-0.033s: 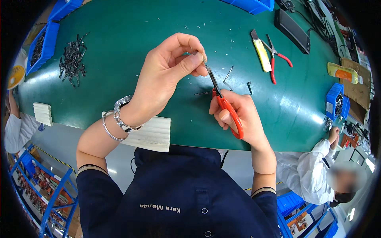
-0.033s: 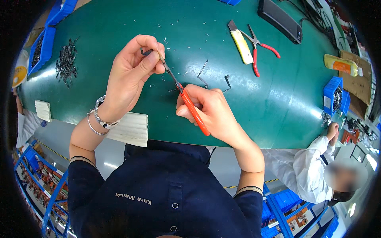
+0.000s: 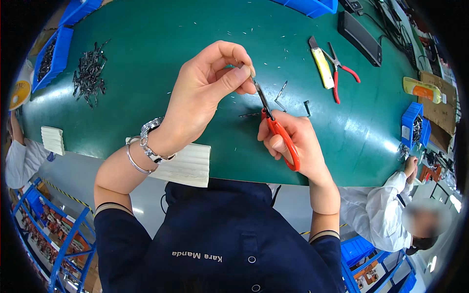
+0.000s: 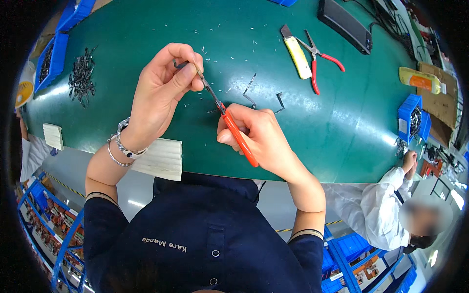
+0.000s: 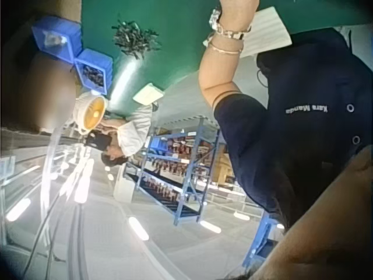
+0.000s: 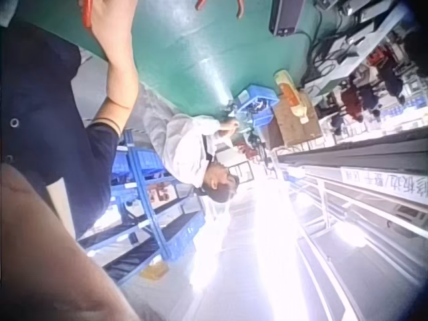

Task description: Trimming and assembling small components at a workbench using scissors and pliers.

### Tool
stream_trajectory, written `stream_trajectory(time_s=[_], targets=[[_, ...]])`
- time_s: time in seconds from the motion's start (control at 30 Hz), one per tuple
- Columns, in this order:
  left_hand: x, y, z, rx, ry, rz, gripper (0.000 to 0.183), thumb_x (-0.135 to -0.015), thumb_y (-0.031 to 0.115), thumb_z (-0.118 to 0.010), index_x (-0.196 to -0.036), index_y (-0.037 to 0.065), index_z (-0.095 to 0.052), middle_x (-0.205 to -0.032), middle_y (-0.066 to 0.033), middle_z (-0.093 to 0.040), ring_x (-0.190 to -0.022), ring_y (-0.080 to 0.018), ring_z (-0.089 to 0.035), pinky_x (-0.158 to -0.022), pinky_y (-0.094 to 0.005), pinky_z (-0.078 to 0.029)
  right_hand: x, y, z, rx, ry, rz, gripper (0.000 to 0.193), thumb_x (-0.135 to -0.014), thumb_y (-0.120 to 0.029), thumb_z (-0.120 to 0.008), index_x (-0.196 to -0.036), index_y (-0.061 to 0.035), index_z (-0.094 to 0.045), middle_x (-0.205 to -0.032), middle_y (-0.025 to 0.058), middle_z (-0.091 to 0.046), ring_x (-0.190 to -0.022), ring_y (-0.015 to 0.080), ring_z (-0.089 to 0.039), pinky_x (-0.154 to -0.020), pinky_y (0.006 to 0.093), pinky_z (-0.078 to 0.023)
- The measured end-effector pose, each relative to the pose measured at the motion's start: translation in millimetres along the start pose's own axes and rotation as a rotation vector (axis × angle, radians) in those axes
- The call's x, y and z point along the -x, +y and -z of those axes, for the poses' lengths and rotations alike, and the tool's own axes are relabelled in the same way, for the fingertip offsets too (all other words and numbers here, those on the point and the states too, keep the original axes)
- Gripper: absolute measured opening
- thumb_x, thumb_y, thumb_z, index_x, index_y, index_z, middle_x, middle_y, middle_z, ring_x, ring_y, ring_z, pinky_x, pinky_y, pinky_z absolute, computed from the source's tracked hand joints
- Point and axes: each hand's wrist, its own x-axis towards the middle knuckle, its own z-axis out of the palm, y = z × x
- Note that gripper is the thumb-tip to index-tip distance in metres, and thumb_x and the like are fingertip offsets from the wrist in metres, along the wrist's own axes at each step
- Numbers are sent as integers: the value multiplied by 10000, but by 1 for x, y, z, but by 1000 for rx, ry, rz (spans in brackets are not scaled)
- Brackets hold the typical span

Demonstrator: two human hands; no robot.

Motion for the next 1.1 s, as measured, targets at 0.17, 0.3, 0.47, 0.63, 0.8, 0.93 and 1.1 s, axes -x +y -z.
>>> stream_trajectory(time_s=[0.17, 0.3, 0.47, 0.63, 0.8, 0.93, 1.1], targets=[[1, -1, 0, -10, -1, -10, 87, -972, 91, -564, -1047, 53, -542, -990, -39, -559, -797, -85, -556, -757, -218, -487, 0, 3, 1, 25, -10, 14, 377, -865, -355, -711, -781, -22, -555, -510, -8, -428, -465, 70, -387, -446, 250, -303], [1, 0, 0, -20, 4, -7, 89, -972, 84, -561, -1052, 51, -542, -995, -41, -564, -802, -89, -563, -763, -226, -493, 1, 1, 1, 32, -6, 8, 374, -870, -357, -705, -782, -25, -558, -508, -2, -428, -460, 75, -391, -443, 256, -307], [1, 0, -1, -42, 14, -35, 98, -968, 81, -567, -1059, 53, -544, -1006, -41, -572, -808, -90, -571, -768, -230, -498, 1, 0, 1, 51, 7, 8, 364, -869, -351, -707, -784, -28, -561, -504, 4, -430, -458, 76, -403, -443, 262, -315], [0, 2, 0, -35, 32, 4, 105, -960, 78, -579, -1059, 58, -549, -1022, -38, -576, -828, -88, -579, -781, -228, -498, 2, 0, 0, 36, 10, 5, 346, -876, -327, -701, -779, -27, -560, -502, -3, -442, -454, 74, -414, -438, 256, -318], [0, -1, 3, -26, 24, -18, 102, -955, 76, -587, -1049, 58, -552, -1025, -37, -579, -845, -86, -581, -792, -225, -497, 2, -3, 0, 4, 14, -49, 317, -887, -292, -686, -772, -25, -558, -506, -10, -456, -456, 68, -446, -437, 241, -342], [0, 1, 2, -16, 4, 10, 93, -952, 75, -591, -1036, 58, -555, -1010, -35, -583, -849, -87, -581, -797, -226, -496, 1, -1, -1, -52, 28, -49, 372, -914, -372, -640, -792, -30, -559, -525, -4, -468, -475, 65, -469, -447, 231, -372], [0, -1, 2, -7, -27, 5, 84, -951, 81, -594, -1021, 57, -552, -990, -30, -582, -857, -94, -580, -806, -232, -493, 0, 2, -1, -129, -44, -20, 494, -918, -510, -591, -807, -30, -556, -537, -9, -463, -482, 68, -471, -450, 228, -378]])
